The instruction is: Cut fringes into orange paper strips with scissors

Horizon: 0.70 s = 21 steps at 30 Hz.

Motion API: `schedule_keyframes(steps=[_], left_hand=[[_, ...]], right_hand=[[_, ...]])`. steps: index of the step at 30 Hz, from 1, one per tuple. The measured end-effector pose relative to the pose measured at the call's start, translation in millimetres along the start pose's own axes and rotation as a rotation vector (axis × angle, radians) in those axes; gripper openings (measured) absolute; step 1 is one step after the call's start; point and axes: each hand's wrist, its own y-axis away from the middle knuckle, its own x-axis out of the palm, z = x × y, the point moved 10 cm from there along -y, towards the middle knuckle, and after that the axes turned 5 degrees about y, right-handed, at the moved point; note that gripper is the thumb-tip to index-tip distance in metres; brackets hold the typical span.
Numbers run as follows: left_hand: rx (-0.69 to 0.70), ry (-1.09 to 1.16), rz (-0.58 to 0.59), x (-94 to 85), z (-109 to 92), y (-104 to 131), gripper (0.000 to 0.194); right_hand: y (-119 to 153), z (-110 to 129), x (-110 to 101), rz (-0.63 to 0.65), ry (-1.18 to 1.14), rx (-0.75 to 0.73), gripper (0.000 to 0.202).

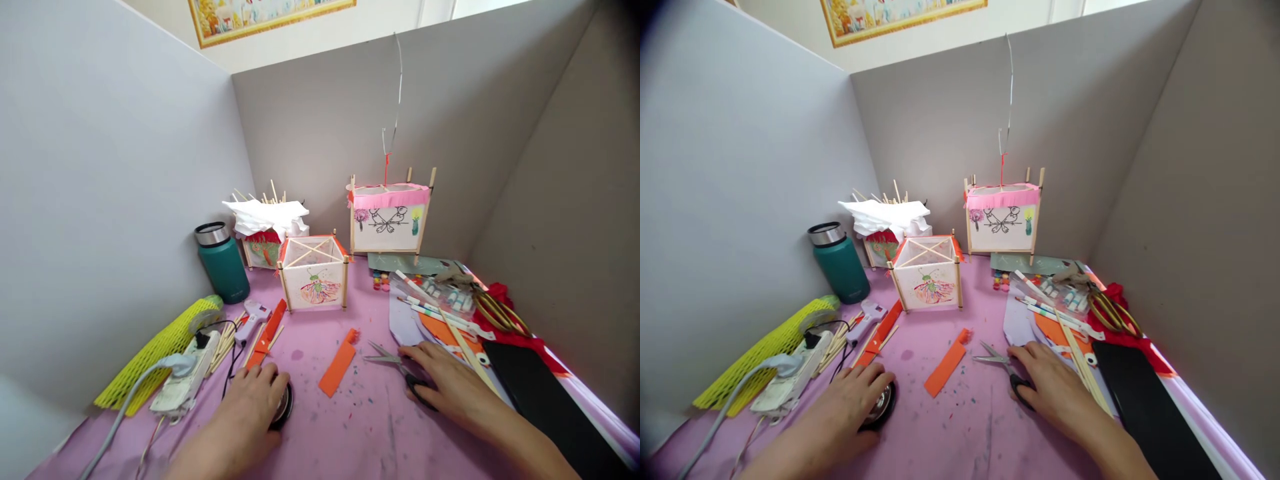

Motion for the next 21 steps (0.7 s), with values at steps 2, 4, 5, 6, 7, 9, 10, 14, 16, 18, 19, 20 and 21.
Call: schedule_keyframes(steps=[2, 4, 5, 6, 7, 9, 10, 14, 16, 18, 19, 20, 21], left_hand=[[0.007, -0.004, -0.004, -0.8, 3, 1, 0.055], [0.006, -0.01, -0.015, -4.6, 5, 0, 0.053], [-0.007, -0.019, -0.025, -7.6, 7, -2, 0.052], [-0.027, -0.037, -0.039, -11.0, 10, -3, 0.054], [-0.05, -0.062, -0.054, -14.5, 14, -4, 0.056], [-0.072, -0.096, -0.086, -20.3, 17, -7, 0.062], [-0.058, -0.09, -0.111, -23.1, 15, -8, 0.063], [0.077, 0.049, -0.21, -30.3, -16, -20, 0.045], [0.091, 0.073, -0.189, -26.2, -34, -34, 0.035], [0.088, 0.069, -0.141, -18.9, -51, -51, 0.03], [0.088, 0.07, -0.131, -16.5, -58, -60, 0.029], [0.091, 0.075, -0.125, -14.2, -65, -69, 0.029], [0.092, 0.083, -0.125, -12.3, -70, -77, 0.03]], right_hand=[[0, -1, 1, -0.003, 0.005, -0.004, 0.048], [-1, -2, 3, -0.008, 0.012, -0.01, 0.048], [-2, -3, 4, -0.009, 0.014, -0.013, 0.048], [-2, -4, 5, -0.01, 0.015, -0.015, 0.048], [-3, -5, 5, -0.01, 0.016, -0.015, 0.048], [-3, -5, 6, -0.006, 0.015, -0.012, 0.048], [-3, -5, 6, -0.003, 0.015, -0.011, 0.048], [-2, -2, 3, 0.01, 0.0, -0.009, 0.046], [-2, 1, 0, 0.011, -0.008, -0.016, 0.046], [-1, 3, -4, 0.004, -0.011, -0.016, 0.045], [0, 3, -6, 0.001, -0.018, -0.016, 0.044], [0, 4, -8, -0.004, -0.033, -0.017, 0.044], [0, 4, -10, -0.012, -0.054, -0.017, 0.044]])
